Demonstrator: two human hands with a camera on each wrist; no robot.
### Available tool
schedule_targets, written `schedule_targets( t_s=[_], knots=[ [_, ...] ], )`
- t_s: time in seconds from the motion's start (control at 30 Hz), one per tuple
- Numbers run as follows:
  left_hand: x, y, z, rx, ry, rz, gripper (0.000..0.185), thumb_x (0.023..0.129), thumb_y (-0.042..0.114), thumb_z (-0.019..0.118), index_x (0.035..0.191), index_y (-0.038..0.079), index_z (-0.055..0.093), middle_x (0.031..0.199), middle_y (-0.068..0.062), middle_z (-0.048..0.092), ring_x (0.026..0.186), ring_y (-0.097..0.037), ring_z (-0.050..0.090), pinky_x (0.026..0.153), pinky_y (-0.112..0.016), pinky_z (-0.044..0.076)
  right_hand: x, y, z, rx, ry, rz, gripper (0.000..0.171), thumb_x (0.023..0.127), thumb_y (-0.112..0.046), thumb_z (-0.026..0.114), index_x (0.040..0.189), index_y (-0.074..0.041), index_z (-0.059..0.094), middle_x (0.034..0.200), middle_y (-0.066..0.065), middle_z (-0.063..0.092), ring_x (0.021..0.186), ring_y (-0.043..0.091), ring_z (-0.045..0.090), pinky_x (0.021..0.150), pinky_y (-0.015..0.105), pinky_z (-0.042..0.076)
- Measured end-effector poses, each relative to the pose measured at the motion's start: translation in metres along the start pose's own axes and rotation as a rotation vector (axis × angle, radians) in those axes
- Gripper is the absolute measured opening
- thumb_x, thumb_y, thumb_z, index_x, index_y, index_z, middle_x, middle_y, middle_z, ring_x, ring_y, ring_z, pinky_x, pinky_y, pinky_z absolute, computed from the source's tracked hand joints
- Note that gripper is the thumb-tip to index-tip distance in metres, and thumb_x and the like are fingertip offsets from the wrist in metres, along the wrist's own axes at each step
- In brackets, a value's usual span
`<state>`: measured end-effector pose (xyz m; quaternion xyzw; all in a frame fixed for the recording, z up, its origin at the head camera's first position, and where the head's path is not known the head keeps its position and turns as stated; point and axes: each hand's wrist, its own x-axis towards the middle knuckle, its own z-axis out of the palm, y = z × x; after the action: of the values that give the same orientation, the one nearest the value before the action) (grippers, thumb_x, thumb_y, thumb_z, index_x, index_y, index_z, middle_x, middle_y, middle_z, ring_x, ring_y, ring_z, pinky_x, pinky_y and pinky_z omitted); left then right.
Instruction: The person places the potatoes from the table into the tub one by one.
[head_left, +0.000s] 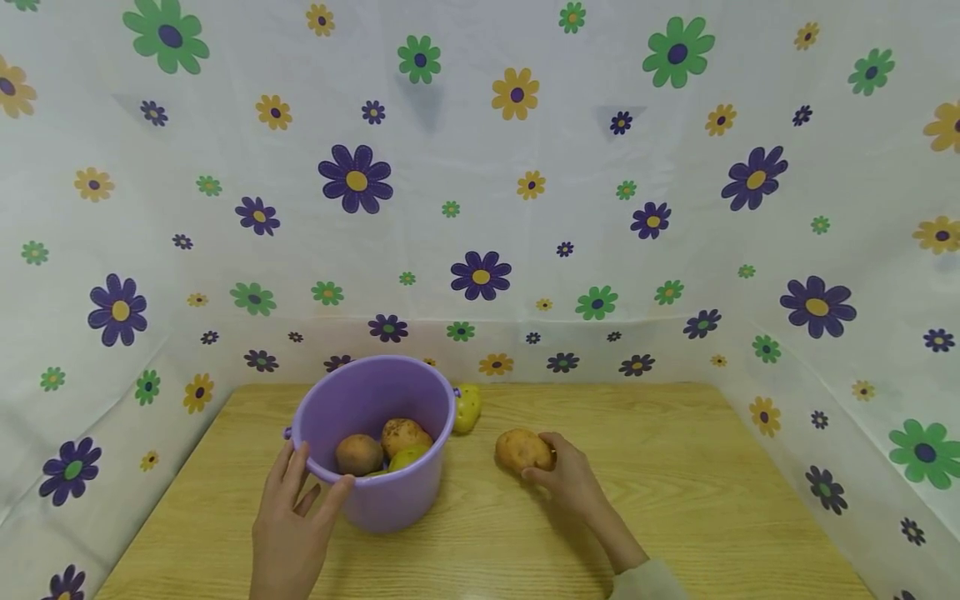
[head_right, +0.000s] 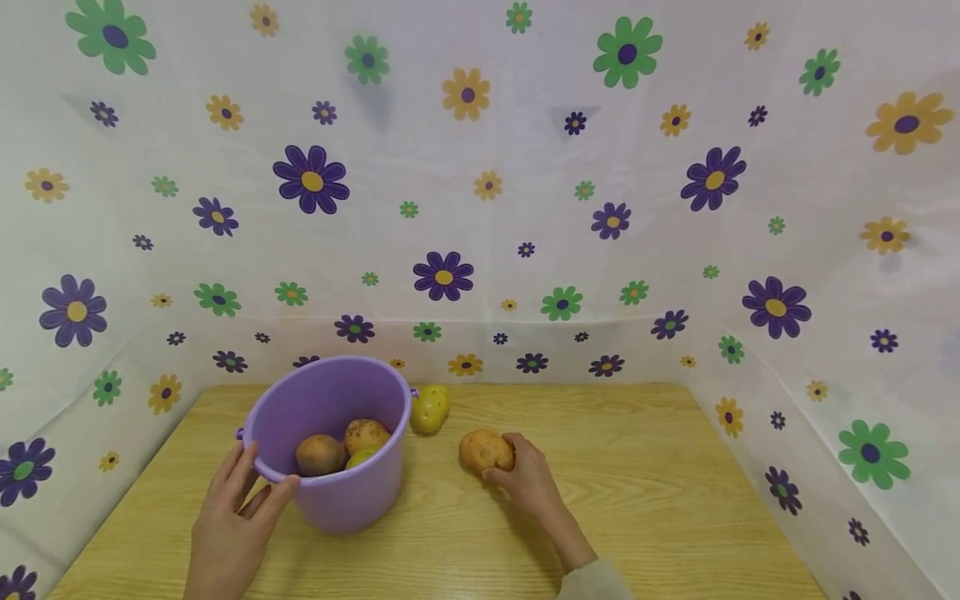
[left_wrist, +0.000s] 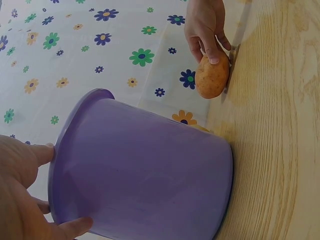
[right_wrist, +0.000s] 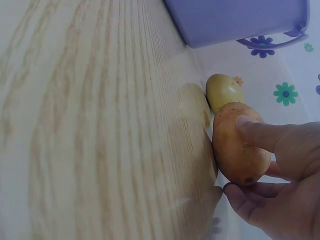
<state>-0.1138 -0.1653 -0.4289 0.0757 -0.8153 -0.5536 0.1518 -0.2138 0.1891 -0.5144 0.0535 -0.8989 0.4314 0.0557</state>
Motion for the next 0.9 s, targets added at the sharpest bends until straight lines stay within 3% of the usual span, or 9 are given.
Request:
schedule_targets(
  t_s=[0.33,0.9],
  knots=[
    [0.0002,-0.0016,0.0007,-0.017,0.012,0.014,0.089,0.094,0.037,0.079,0.161,0.001,0.031,0.17,-0.011,0.018,0.147,-0.038,0.036,0.095,0.004,0.038,0.0003,0.0008,0.0003,0.018,0.014,0.012,0.064,0.082,-0.013,0.09,0.133,0.01,0.058,0.123,0.022,0.066,0.106,0.03,0.065,0.088,0.047,0.062],
    [0.0005,-0.0013,0.0002,0.013,-0.003,-0.002,0.091,0.094,0.041,0.077,0.162,0.002,0.03,0.171,-0.01,0.016,0.148,-0.038,0.035,0.096,0.002,0.038,0.0012,0.0035,-0.0003,0.017,0.047,-0.004,0.067,0.081,-0.024,0.091,0.129,0.01,0.059,0.112,0.021,0.069,0.085,0.019,0.066,0.067,0.028,0.062]
  ],
)
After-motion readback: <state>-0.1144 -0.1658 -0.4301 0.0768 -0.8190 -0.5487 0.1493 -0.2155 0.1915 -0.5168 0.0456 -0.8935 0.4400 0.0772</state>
